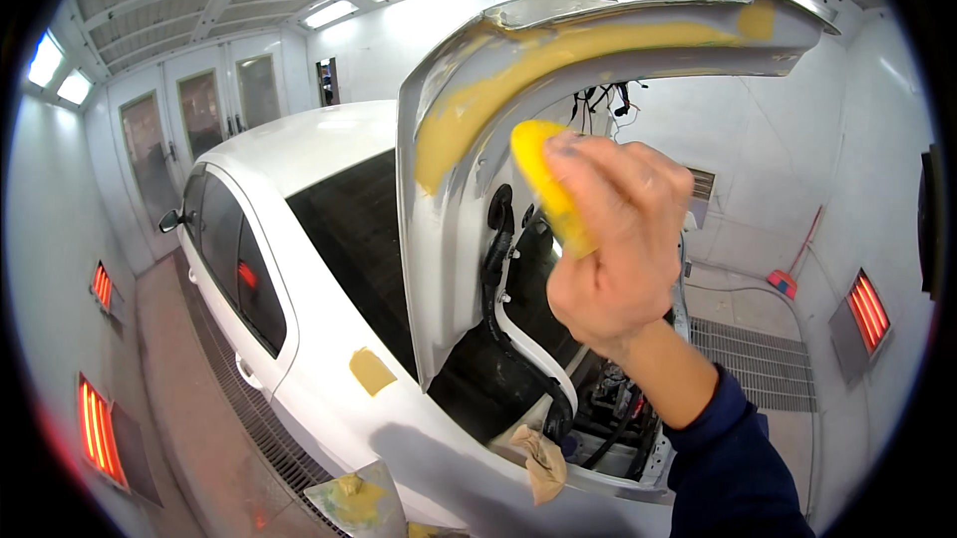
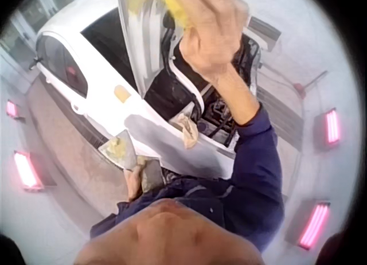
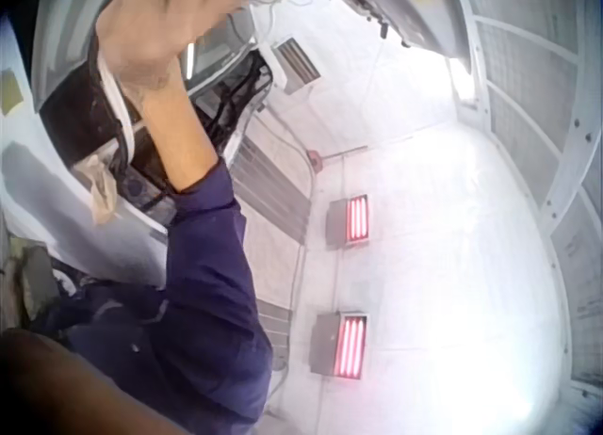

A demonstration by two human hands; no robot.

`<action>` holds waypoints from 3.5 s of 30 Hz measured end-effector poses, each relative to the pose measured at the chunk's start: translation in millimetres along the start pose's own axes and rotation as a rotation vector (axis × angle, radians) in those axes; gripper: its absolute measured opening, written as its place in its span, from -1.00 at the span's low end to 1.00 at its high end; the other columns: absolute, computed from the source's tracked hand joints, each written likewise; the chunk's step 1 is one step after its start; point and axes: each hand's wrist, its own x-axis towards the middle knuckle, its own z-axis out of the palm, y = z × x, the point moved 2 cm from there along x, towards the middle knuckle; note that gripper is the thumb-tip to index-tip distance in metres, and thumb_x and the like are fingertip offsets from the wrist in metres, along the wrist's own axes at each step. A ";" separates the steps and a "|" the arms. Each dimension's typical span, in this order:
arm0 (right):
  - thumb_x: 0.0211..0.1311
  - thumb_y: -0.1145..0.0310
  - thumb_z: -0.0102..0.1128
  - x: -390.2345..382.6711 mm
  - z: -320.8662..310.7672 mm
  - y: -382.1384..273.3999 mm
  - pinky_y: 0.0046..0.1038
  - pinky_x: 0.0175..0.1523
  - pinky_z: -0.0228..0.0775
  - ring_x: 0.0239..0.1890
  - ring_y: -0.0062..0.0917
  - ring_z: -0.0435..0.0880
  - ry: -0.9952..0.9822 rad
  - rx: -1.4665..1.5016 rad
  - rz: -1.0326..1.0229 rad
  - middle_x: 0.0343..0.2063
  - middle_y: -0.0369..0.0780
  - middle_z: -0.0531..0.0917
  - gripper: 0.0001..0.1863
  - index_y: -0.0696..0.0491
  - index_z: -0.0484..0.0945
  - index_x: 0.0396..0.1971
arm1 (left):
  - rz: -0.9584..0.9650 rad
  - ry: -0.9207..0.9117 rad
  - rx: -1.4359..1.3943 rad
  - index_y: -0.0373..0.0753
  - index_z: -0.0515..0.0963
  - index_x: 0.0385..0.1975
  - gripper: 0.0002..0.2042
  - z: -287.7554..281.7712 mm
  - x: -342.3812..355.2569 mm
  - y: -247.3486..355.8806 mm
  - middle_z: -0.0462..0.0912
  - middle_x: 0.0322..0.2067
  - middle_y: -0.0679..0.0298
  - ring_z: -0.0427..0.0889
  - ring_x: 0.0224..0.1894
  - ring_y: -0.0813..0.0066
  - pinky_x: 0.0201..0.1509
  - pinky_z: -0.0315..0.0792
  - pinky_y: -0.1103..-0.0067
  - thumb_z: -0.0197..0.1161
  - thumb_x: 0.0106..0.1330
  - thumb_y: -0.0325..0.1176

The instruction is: The person applies yellow body filler to the rear quarter panel and trunk lid of a white car using a putty knife and a yellow sponge. The person spreads the filler across the exterior and interior surfaces of the trunk lid and the rear panel.

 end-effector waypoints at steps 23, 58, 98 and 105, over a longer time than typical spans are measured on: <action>0.20 0.55 0.10 77.6 -29.7 -96.9 -0.55 -0.19 0.47 -0.33 -0.54 0.63 -0.586 1.101 0.063 -0.32 -0.20 0.66 -0.77 0.19 0.60 -0.14 | 0.008 0.082 0.102 -0.37 0.52 0.00 -0.61 3.8 -10.0 1.1 0.60 -0.13 0.18 0.53 -0.06 0.31 0.09 0.39 0.44 0.21 0.13 -0.43; 0.12 0.75 0.11 -2.0 27.4 52.0 -0.42 -0.07 0.50 -0.10 -0.31 0.60 0.436 -0.115 0.262 -0.15 -0.10 0.63 -0.60 0.24 0.60 -0.01 | 0.083 0.272 0.116 -0.37 0.54 -0.06 -0.65 30.3 -57.5 -5.5 0.59 -0.17 0.18 0.55 -0.13 0.29 0.00 0.43 0.44 0.16 0.14 -0.41; -0.14 0.73 0.09 -60.2 -13.7 2.3 -0.39 -0.14 0.43 -0.25 -0.32 0.54 -0.047 0.325 0.277 -0.23 -0.16 0.67 -0.57 0.21 0.66 -0.17 | 0.125 0.113 0.140 -0.36 0.53 -0.04 -0.65 41.2 -47.8 14.3 0.59 -0.16 0.21 0.53 -0.12 0.38 0.00 0.42 0.47 0.27 0.16 -0.39; -0.16 0.52 0.35 -75.6 -90.2 -53.7 -0.41 -0.20 0.33 -0.25 -0.41 0.50 -0.426 0.334 0.122 -0.19 -0.31 0.69 -0.65 0.02 0.72 -0.25 | 0.441 -0.258 0.120 -0.38 0.60 -0.14 -0.73 73.6 21.3 23.5 0.69 -0.28 0.28 0.62 -0.21 0.52 -0.09 0.50 0.53 0.39 0.13 -0.54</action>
